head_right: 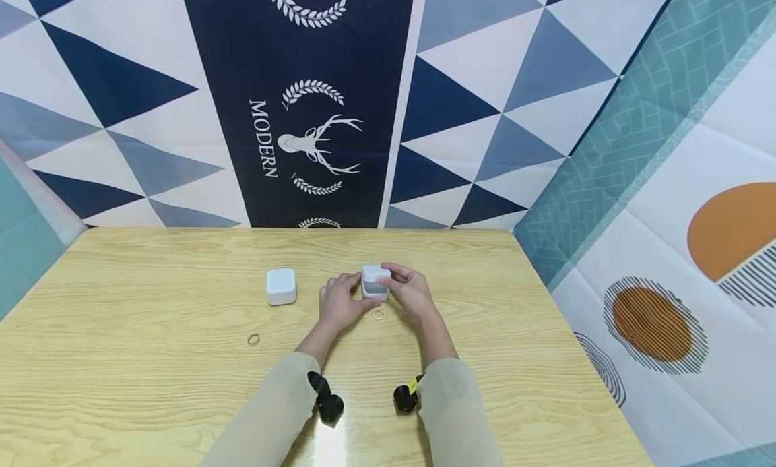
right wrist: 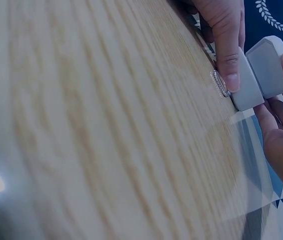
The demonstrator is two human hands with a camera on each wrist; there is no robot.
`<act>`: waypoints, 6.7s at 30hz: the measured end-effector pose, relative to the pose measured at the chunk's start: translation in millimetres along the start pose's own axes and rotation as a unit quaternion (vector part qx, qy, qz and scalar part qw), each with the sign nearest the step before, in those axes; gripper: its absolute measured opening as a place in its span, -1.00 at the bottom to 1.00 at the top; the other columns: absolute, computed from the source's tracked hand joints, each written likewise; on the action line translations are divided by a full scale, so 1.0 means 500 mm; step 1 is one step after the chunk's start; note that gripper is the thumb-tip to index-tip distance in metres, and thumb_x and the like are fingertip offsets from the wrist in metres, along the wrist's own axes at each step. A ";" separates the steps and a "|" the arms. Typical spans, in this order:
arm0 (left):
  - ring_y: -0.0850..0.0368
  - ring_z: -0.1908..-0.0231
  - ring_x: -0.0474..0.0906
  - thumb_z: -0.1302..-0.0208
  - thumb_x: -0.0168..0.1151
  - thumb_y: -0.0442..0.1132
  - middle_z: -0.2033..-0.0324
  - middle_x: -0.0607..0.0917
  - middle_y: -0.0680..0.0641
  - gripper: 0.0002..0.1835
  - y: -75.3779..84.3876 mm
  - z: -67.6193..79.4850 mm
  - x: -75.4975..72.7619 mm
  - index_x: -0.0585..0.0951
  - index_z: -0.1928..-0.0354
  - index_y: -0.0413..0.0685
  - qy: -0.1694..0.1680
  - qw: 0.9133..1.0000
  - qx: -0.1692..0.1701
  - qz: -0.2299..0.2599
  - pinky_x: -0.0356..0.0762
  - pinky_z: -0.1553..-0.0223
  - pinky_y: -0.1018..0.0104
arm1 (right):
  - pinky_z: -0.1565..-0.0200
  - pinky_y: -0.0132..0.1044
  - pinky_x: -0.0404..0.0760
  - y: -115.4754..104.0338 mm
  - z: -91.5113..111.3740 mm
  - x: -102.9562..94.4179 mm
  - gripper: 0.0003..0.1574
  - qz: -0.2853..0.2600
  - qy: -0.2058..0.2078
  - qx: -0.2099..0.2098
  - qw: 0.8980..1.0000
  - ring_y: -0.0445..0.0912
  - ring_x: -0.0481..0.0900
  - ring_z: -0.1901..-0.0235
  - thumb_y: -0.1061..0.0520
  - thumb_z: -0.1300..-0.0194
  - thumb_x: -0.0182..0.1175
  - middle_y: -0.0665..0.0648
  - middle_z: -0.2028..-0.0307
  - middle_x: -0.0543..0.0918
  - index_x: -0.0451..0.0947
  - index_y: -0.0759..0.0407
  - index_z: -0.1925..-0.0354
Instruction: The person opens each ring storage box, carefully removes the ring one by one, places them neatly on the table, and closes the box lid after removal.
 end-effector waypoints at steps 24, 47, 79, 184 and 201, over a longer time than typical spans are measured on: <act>0.09 0.12 0.34 0.18 0.26 0.28 -0.02 0.52 0.05 -0.20 0.000 -0.001 0.002 0.42 -0.15 0.06 -0.005 1.000 -0.001 -0.005 0.16 0.11 0.22 | 0.11 -0.48 0.46 0.007 -0.005 -0.001 -0.47 -0.012 -0.006 0.004 1.000 -0.17 0.46 0.00 0.24 -0.09 0.20 0.29 -0.10 0.44 0.39 0.33 -0.07; 0.08 0.13 0.35 0.17 0.26 0.26 -0.01 0.53 0.05 -0.23 0.004 0.001 -0.001 0.43 -0.13 0.08 -0.001 1.000 0.005 -0.004 0.16 0.11 0.21 | 0.01 -0.44 0.41 0.009 -0.004 -0.003 -0.45 -0.007 -0.016 -0.001 1.000 -0.07 0.35 -0.13 0.25 -0.07 0.21 0.24 -0.13 0.42 0.39 0.33 -0.07; 0.08 0.13 0.34 0.15 0.23 0.29 0.00 0.53 0.05 -0.23 0.001 0.001 0.001 0.42 -0.14 0.09 -0.002 1.000 0.006 -0.006 0.16 0.12 0.21 | -0.03 -0.44 0.37 0.012 -0.004 -0.005 -0.43 0.008 -0.021 -0.005 1.000 -0.08 0.29 -0.19 0.26 -0.04 0.23 0.19 -0.16 0.39 0.40 0.31 -0.07; 0.08 0.11 0.33 0.15 0.23 0.29 -0.02 0.51 0.04 -0.22 -0.004 -0.005 0.005 0.39 -0.17 0.13 -0.007 1.000 0.001 -0.018 0.15 0.08 0.20 | 0.04 -0.50 0.40 0.018 -0.009 -0.008 -0.25 0.001 -0.047 0.005 0.999 -0.04 0.26 -0.21 0.37 0.03 0.25 0.23 -0.21 0.32 0.29 0.28 -0.17; 0.07 0.11 0.33 0.15 0.23 0.29 -0.03 0.50 0.04 -0.22 -0.001 -0.005 0.005 0.39 -0.17 0.12 -0.006 1.000 0.003 -0.016 0.14 0.08 0.20 | 0.03 -0.48 0.40 0.016 -0.005 -0.010 -0.26 -0.004 -0.040 0.011 0.999 -0.04 0.27 -0.20 0.39 0.03 0.24 0.22 -0.20 0.32 0.30 0.26 -0.17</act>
Point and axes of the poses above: each hand's wrist, its own z-axis away from the middle knuckle, its own x-axis out of the palm, y = z × x, the point moved 8 cm from there along -z, towards the middle knuckle
